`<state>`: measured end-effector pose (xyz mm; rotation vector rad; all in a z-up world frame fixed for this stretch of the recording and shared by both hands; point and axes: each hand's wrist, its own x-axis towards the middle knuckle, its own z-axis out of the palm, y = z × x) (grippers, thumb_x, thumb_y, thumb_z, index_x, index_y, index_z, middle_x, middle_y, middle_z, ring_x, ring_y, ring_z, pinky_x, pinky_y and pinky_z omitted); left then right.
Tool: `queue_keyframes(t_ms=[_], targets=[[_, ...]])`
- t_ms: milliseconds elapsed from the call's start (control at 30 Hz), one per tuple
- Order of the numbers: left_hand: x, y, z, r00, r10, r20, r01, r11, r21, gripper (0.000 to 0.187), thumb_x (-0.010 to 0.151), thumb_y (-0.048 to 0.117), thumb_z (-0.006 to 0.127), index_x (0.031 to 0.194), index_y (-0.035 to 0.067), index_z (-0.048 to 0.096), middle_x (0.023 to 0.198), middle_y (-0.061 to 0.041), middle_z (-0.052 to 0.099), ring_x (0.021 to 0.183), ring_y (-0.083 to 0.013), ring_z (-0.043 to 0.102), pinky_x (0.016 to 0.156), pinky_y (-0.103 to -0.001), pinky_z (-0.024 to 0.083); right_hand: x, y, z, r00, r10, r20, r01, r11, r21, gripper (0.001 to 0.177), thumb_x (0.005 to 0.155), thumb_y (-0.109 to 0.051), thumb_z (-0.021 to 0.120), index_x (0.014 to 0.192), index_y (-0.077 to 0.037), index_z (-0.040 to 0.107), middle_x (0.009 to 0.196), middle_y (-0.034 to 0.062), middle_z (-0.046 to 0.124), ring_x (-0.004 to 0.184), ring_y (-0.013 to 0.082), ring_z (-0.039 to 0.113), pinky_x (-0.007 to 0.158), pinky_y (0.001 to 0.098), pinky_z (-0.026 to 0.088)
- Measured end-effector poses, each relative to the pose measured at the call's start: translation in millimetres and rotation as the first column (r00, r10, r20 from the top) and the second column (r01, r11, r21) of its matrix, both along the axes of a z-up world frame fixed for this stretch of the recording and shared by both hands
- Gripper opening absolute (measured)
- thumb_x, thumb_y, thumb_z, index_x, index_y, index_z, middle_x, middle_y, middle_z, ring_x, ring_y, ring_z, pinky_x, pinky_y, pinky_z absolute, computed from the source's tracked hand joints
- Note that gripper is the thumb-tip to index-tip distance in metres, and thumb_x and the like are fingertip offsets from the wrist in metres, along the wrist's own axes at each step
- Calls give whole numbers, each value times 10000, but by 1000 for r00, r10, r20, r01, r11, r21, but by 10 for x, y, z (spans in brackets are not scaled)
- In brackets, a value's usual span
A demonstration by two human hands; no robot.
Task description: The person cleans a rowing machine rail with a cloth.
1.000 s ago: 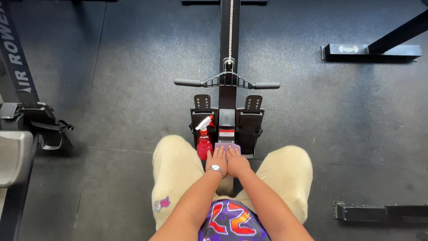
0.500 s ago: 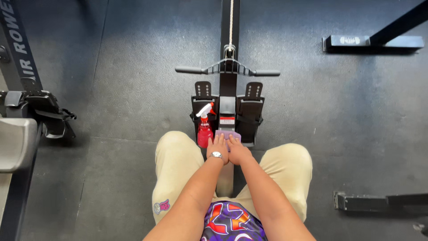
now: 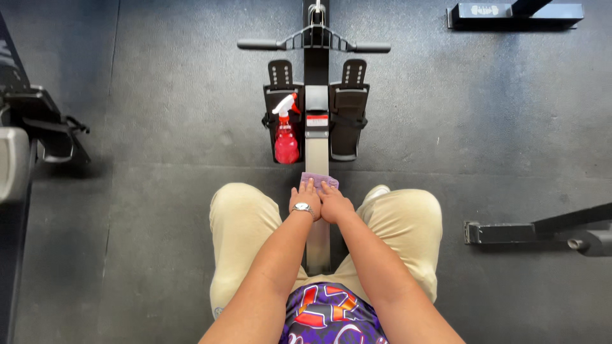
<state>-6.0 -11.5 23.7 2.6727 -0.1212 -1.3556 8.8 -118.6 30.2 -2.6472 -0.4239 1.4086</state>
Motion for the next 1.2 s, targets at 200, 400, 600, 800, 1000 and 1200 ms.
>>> queue_keyframes(t_ms=[200,400,600,800,1000,1200], targets=[[-747,-168,1,999,30,-24,-30,999,-15,639,1146,59,324,1778,-6,259,1921,-114,53,1751,-402,111,1373,-627,171,-725,-153,10,999,27,22,-28,999,22,666,1101,-375,466,1747,-215,448,1928,-43,98,1741,312,221,1290,619,437],[-1579,-316,106,1000,25,-14,-25,999,-23,645,1138,79,348,1772,-13,271,1918,-129,58,1744,-430,120,1358,-642,198,-1501,-317,16,995,90,42,-92,994,54,632,1125,-375,452,1715,-153,503,1917,46,182,1719,395,288,1368,567,381],[-2344,-393,53,1000,10,-23,-11,999,-32,701,1141,274,480,1762,-14,326,1919,-112,106,1741,-421,167,1351,-615,259,-2231,-493,-85,998,57,-1,-57,996,66,681,1080,-484,487,1720,-250,501,1925,-31,122,1729,371,256,1372,563,351],[-3115,-508,54,1000,-12,-3,12,999,-49,748,1069,295,527,1745,7,388,1911,-117,144,1728,-430,216,1321,-620,321,-2952,-617,-152,996,82,17,-83,996,40,661,1035,-487,542,1680,-339,548,1914,-105,126,1713,336,306,1348,543,400],[-3703,-636,6,995,-65,-71,65,998,-12,775,970,333,600,1706,111,504,1912,-89,161,1721,-428,245,1302,-614,330,-3677,-769,-122,996,83,23,-83,996,32,657,1015,-447,572,1662,-335,571,1912,-88,163,1668,368,405,1362,499,403],[-3946,-789,259,992,-111,-64,113,993,29,759,1003,286,605,1741,187,454,1902,-136,184,1716,-464,229,1323,-640,254,-4290,-799,-4,997,60,-42,-60,998,9,699,977,-412,648,1669,-348,569,1918,-32,62,1573,484,496,1312,511,472]])
